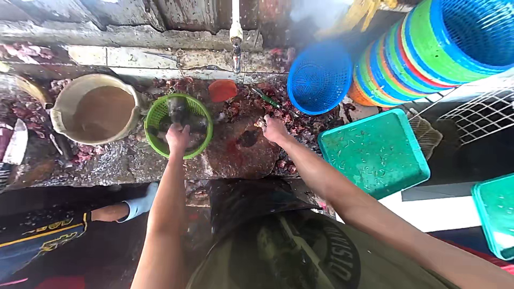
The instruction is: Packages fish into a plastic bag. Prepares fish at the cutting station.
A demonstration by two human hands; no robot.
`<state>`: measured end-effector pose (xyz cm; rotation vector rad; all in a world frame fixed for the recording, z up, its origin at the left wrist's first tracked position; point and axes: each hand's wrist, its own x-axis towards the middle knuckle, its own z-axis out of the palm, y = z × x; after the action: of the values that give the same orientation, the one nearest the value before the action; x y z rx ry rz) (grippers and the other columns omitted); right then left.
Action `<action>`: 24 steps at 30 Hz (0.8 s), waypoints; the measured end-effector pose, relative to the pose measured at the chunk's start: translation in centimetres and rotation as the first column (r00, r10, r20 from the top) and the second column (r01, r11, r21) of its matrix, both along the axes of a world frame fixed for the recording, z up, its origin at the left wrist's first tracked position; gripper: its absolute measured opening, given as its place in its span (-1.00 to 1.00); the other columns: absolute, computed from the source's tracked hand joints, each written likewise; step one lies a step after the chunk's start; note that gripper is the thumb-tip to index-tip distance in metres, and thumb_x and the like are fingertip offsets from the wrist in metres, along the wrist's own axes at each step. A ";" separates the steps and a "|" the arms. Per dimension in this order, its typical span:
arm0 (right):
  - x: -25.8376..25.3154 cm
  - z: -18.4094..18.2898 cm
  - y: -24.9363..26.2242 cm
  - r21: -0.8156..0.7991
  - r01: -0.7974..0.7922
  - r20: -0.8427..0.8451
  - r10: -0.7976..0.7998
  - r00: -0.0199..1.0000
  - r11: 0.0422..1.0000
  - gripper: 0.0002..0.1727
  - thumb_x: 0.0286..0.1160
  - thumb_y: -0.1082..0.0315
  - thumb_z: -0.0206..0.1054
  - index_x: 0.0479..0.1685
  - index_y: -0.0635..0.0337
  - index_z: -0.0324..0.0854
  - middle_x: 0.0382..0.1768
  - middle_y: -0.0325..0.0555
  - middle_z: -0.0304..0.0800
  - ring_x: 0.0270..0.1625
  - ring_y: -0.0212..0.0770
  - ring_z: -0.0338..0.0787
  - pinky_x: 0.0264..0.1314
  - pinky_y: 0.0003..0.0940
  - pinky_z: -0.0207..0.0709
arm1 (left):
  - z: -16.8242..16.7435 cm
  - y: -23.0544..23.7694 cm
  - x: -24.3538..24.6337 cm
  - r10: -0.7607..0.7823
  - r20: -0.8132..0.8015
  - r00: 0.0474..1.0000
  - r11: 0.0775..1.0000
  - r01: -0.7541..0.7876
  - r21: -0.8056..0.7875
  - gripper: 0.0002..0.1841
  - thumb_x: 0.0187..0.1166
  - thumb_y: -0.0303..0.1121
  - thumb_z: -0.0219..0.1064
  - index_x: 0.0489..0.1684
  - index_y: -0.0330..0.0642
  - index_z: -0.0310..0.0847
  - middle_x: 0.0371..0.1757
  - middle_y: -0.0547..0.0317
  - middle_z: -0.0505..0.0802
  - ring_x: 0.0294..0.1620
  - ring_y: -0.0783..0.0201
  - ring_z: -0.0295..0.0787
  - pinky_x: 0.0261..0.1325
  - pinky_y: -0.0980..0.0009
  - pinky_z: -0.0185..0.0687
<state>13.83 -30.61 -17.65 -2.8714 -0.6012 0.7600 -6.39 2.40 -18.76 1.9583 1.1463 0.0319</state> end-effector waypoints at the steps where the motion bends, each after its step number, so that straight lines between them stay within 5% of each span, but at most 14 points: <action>1: 0.5 -0.1 0.8 0.014 -0.009 -0.005 0.009 1.000 1.000 -0.40 0.51 0.21 0.33 0.59 0.04 0.43 0.19 0.32 0.76 0.13 0.36 0.83 0.03 0.39 0.67 | -0.6 0.7 0.0 -0.087 -0.059 0.994 0.993 0.091 0.075 -0.40 0.68 -0.07 0.30 0.55 -0.33 0.48 0.42 -0.29 0.73 0.52 -0.23 0.62 0.58 -0.25 0.45; 3: 1.6 -0.2 2.3 0.005 -0.034 -0.016 0.034 0.999 0.999 -0.27 0.42 0.31 0.42 0.69 0.03 0.33 0.44 0.40 0.55 0.19 0.40 0.79 0.08 0.38 0.68 | -1.6 2.0 0.5 -0.196 -0.145 0.970 0.959 0.220 0.177 -0.44 0.71 -0.14 0.27 0.56 -0.34 0.47 0.47 -0.35 0.67 0.60 -0.31 0.50 0.64 -0.29 0.36; 8: 4.0 -2.1 4.4 0.007 -0.222 0.048 0.222 0.974 0.975 -0.10 0.22 0.39 0.61 0.71 0.05 0.32 0.51 0.42 0.46 0.43 0.45 0.62 0.29 0.39 0.61 | -2.8 3.8 1.7 -0.229 -0.313 0.922 0.919 0.311 0.243 -0.38 0.70 -0.13 0.27 0.61 -0.43 0.38 0.63 -0.44 0.48 0.71 -0.41 0.29 0.64 -0.35 0.31; 11: 5.5 -2.9 4.5 0.066 -0.268 0.098 0.261 0.960 0.961 -0.38 0.49 0.26 0.40 0.62 -0.04 0.49 0.49 0.23 0.60 0.54 0.29 0.59 0.45 0.41 0.47 | -4.0 5.1 1.9 -0.264 -0.386 0.884 0.924 0.346 0.161 -0.16 0.63 0.00 0.36 0.77 -0.40 0.16 0.79 -0.40 0.28 0.81 -0.38 0.13 0.70 -0.37 0.21; 13: 6.6 -2.2 4.4 0.062 -0.144 0.155 0.133 0.979 0.988 -0.48 0.63 0.19 0.28 0.58 0.00 0.52 0.53 0.16 0.58 0.61 0.24 0.53 0.52 0.38 0.43 | -5.0 6.2 2.4 -0.291 -0.400 0.869 0.926 0.361 0.111 0.04 0.39 0.08 0.59 0.77 -0.39 0.12 0.73 -0.45 0.34 0.72 -0.41 0.29 0.59 -0.41 0.38; 16: 9.3 -1.6 3.9 -0.051 0.018 0.163 -0.009 0.986 0.999 -0.29 0.39 0.33 0.44 0.65 0.14 0.41 0.54 0.35 0.50 0.55 0.43 0.52 0.33 0.50 0.50 | -5.2 7.8 4.3 -0.353 -0.510 0.784 0.910 0.415 0.008 0.26 -0.04 0.12 0.82 0.73 -0.37 0.18 0.65 -0.45 0.42 0.60 -0.40 0.47 0.50 -0.40 0.48; 18: 10.6 -1.9 3.3 -0.108 0.033 0.116 -0.020 0.993 0.994 -0.24 0.29 0.40 0.49 0.63 0.11 0.41 0.50 0.34 0.54 0.40 0.42 0.67 0.14 0.46 0.63 | -4.9 8.5 5.3 -0.428 -0.568 0.703 0.878 0.472 -0.078 0.21 -0.20 0.10 0.87 0.59 -0.39 0.37 0.46 -0.47 0.63 0.48 -0.39 0.59 0.43 -0.43 0.52; 21: 11.8 -2.1 3.0 -0.138 0.001 0.053 0.006 0.999 0.990 -0.16 0.26 0.49 0.47 0.70 0.12 0.30 0.40 0.42 0.59 0.28 0.45 0.74 0.10 0.42 0.66 | -4.6 9.4 6.0 -0.501 -0.574 0.647 0.856 0.465 -0.223 0.00 -0.20 0.07 0.88 0.30 -0.41 0.63 0.24 -0.43 0.76 0.35 -0.37 0.68 0.35 -0.46 0.53; 24: 12.3 -1.4 3.5 -0.201 -0.002 0.007 0.003 1.000 0.980 -0.02 0.18 0.42 0.54 0.74 0.32 0.11 0.24 0.50 0.66 0.19 0.48 0.77 0.06 0.42 0.65 | -2.9 9.8 4.4 -0.478 -0.392 0.786 0.867 0.350 -0.355 -0.23 -0.02 -0.08 0.83 0.17 -0.37 0.68 0.08 -0.33 0.84 0.17 -0.27 0.79 0.25 -0.37 0.63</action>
<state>26.14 -27.09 -19.10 -3.0576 -0.5587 0.8583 -2.03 12.18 -21.71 1.9812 0.9111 -0.8395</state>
